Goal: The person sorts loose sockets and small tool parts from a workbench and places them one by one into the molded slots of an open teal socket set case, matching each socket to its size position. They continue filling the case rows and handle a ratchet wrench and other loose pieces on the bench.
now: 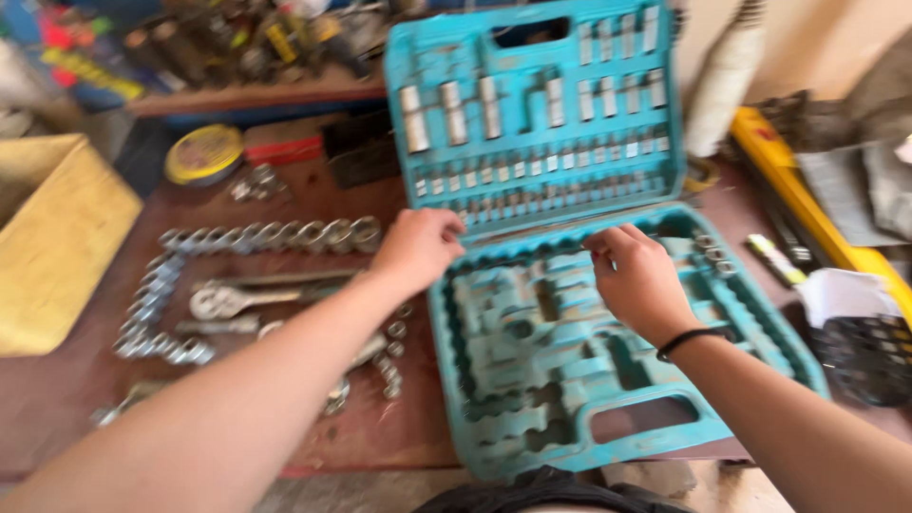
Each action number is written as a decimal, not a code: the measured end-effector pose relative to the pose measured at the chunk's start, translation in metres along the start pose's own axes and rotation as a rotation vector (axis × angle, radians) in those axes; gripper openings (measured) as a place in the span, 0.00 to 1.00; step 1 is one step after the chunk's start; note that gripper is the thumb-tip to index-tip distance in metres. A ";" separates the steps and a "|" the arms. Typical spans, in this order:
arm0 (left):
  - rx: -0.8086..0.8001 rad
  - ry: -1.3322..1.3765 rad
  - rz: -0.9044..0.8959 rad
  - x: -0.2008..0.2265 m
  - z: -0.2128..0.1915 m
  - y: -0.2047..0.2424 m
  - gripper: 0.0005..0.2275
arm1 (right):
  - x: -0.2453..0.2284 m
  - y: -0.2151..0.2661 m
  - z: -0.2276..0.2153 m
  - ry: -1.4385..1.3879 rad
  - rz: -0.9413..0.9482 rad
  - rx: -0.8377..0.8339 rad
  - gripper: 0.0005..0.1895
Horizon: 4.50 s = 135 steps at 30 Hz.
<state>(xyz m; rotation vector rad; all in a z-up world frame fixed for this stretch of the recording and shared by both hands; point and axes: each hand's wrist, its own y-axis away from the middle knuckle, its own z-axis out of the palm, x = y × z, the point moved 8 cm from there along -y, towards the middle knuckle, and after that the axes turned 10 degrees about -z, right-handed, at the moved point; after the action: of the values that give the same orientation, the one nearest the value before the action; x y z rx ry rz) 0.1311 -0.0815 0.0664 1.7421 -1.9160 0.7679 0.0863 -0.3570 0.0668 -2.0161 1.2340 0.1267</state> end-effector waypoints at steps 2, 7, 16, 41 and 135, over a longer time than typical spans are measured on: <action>-0.065 -0.021 0.044 0.035 0.031 -0.006 0.11 | 0.020 0.015 -0.025 0.042 0.041 0.045 0.08; -0.187 -0.046 0.043 0.114 0.118 -0.017 0.12 | 0.080 0.058 -0.081 0.233 0.128 0.058 0.09; -0.206 -0.144 0.103 0.192 0.245 -0.011 0.16 | 0.149 0.101 -0.091 0.117 0.002 -0.287 0.28; 0.005 -0.087 -0.097 0.230 0.258 -0.013 0.05 | 0.169 0.095 -0.092 -0.159 -0.105 -0.473 0.33; -0.003 -0.506 0.052 -0.061 -0.021 0.049 0.05 | -0.025 0.092 0.014 0.214 -0.199 -0.438 0.36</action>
<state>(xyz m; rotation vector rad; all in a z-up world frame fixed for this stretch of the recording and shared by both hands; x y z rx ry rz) 0.0881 -0.0187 0.0371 2.0333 -2.2823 0.3556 0.0032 -0.3526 0.0174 -2.5770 1.2019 0.0916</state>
